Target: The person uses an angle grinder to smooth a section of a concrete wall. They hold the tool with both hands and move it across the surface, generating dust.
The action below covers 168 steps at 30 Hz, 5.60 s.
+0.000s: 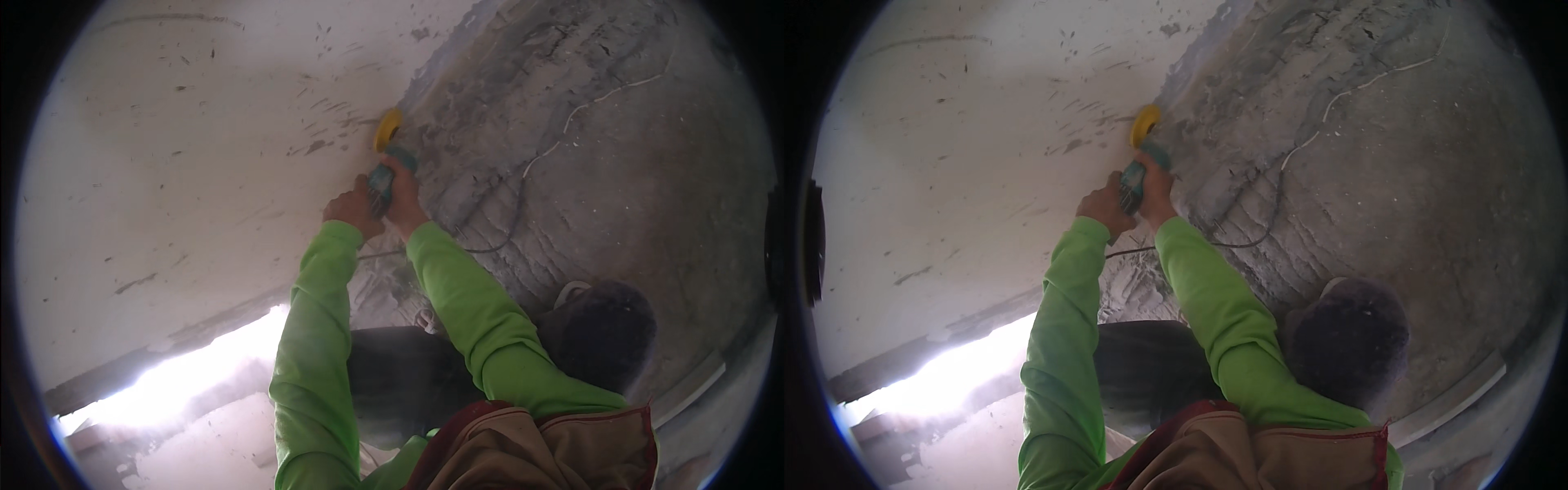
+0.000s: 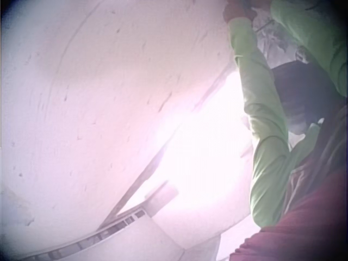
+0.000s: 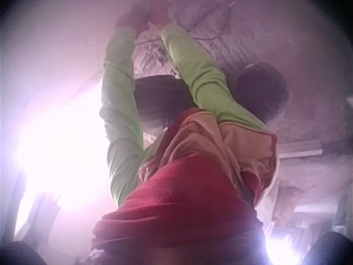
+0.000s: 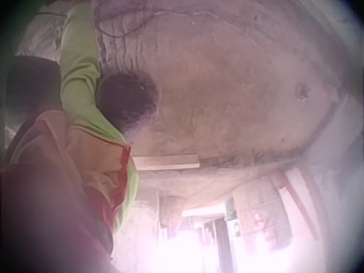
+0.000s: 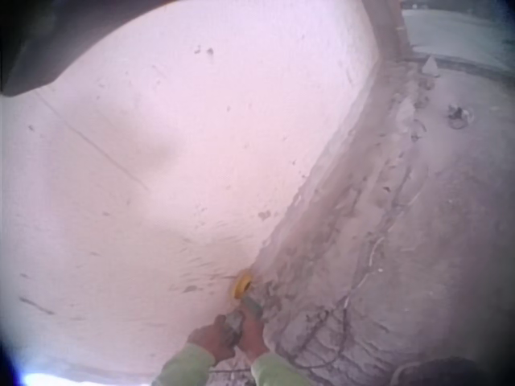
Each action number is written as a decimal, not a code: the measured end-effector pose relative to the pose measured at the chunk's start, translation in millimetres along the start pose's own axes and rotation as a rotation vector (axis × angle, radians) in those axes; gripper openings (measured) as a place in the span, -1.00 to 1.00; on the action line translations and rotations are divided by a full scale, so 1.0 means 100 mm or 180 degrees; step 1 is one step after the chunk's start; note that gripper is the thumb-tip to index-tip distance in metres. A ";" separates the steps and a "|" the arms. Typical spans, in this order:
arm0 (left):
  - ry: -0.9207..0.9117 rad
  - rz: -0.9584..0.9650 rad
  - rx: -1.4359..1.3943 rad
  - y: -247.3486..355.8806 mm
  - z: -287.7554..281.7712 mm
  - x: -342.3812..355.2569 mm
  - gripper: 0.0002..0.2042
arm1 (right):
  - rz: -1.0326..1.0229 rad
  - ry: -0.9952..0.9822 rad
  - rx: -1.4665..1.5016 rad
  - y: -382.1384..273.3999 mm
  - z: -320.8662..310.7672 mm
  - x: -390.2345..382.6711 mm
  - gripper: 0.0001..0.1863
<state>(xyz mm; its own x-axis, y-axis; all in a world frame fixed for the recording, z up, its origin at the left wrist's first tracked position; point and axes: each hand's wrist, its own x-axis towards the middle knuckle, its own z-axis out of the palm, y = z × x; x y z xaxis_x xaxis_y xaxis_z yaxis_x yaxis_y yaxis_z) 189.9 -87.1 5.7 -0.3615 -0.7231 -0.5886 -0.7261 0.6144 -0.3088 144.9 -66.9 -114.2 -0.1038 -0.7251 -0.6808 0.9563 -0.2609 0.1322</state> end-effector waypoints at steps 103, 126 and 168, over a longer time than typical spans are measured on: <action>-0.0118 -0.0258 -0.0635 -0.35 0.33 -0.39 -0.03 | -0.0185 0.0049 -0.0713 0.36 -0.07 -0.33 -0.52; 0.0172 0.0054 -0.0571 -0.25 0.26 -0.17 -0.04 | -0.0459 -0.0036 -0.0497 0.15 0.01 -0.18 -0.59; 0.0149 0.0133 -0.0619 -0.80 0.56 -0.38 -0.04 | -0.0480 0.0129 -0.0528 0.86 -0.16 -0.13 -0.69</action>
<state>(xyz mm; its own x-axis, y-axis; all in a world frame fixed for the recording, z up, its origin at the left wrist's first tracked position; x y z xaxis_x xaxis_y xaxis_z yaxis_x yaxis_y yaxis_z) 294.0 -91.3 11.0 -0.4173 -0.7148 -0.5611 -0.8075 0.5750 -0.1320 233.0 -69.6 -105.7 -0.2409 -0.6587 -0.7128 0.9630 -0.2536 -0.0911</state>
